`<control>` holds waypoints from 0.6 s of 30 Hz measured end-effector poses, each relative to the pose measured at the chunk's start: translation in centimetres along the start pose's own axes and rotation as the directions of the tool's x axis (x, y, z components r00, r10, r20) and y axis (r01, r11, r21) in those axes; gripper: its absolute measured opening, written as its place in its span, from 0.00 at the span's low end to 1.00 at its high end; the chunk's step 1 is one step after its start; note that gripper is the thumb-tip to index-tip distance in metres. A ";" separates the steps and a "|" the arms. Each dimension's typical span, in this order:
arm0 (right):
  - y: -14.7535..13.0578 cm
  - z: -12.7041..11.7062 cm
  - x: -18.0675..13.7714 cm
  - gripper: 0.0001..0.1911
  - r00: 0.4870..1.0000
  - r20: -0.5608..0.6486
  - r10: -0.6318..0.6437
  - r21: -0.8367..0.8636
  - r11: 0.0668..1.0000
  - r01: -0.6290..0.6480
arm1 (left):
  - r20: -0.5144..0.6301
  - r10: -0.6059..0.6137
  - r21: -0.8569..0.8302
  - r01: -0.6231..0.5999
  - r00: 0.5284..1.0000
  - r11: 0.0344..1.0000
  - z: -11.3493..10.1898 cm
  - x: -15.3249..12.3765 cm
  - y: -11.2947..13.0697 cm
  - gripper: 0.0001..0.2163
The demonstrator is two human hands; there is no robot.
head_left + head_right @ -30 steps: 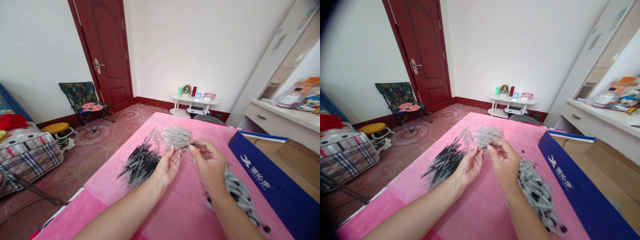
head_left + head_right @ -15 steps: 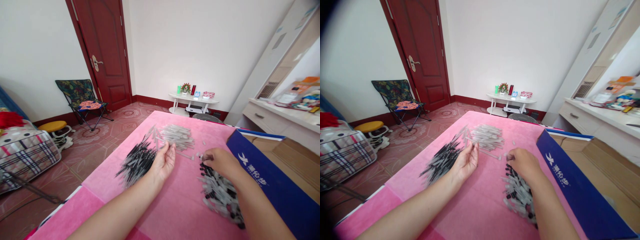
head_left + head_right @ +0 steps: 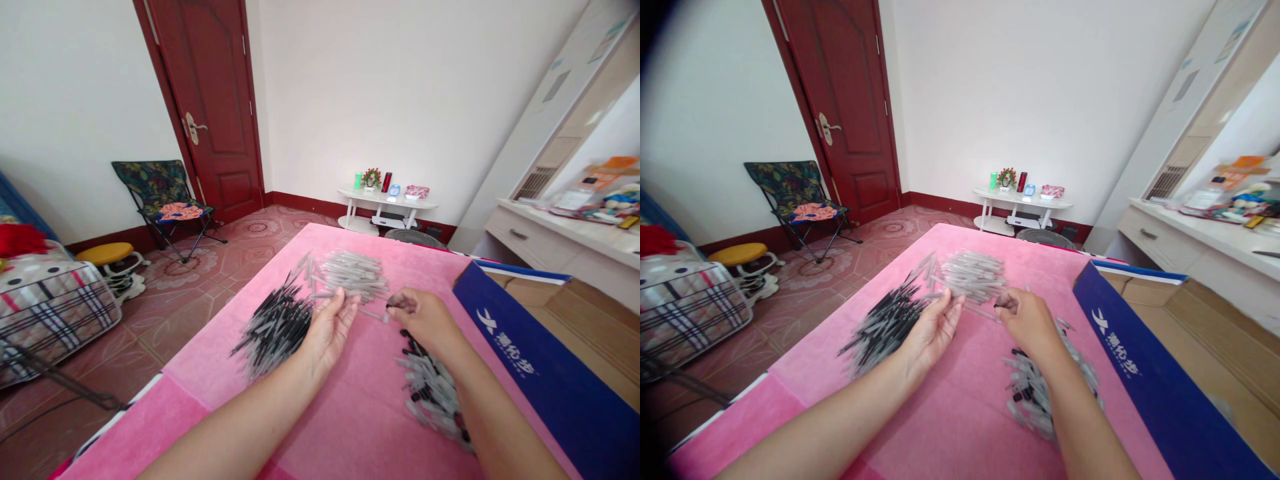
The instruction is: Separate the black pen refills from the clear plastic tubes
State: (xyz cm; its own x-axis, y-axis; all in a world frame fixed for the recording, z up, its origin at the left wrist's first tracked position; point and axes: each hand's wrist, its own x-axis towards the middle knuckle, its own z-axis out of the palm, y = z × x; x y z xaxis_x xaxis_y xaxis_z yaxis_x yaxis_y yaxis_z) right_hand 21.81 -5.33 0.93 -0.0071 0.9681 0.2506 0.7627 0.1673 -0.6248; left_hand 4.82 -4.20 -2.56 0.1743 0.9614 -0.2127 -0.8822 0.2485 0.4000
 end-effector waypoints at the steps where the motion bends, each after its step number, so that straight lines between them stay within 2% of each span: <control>1: -0.8 0.0 0.0 0.03 0.999 -0.026 -0.020 0.124 0.992 0.023 | 0.019 0.022 0.035 -0.023 1.000 0.999 0.0 -0.1 -0.1 0.02; 2: -1.6 0.0 -0.1 0.04 0.998 -0.046 -0.032 0.209 0.977 0.041 | 0.035 0.037 0.062 -0.039 0.999 0.997 -0.1 -0.2 -0.1 0.03; 4: -2.7 0.1 -0.4 0.06 0.995 -0.081 -0.052 0.268 0.961 0.072 | 0.065 0.051 0.098 -0.057 0.997 0.994 -0.1 -0.3 -0.2 0.05; 8: -3.4 0.5 -0.7 0.07 0.990 -0.114 -0.080 0.242 0.964 0.106 | 0.112 0.056 0.135 -0.071 0.992 0.988 -0.2 -0.6 -0.4 0.06; 18: -3.7 0.8 -0.7 0.06 0.993 -0.097 -0.074 0.253 0.963 0.096 | 0.140 0.052 0.170 -0.076 0.989 0.983 -0.3 -0.8 -0.5 0.07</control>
State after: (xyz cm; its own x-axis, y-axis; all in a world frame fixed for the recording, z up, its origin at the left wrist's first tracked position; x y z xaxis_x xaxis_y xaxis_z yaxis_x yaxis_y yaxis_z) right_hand 18.50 -6.51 2.42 -0.0009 0.9305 0.3663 0.5699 0.3015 -0.7644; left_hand 4.97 -5.12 -2.84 0.1873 0.9802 -0.0647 -0.8057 0.1910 0.5606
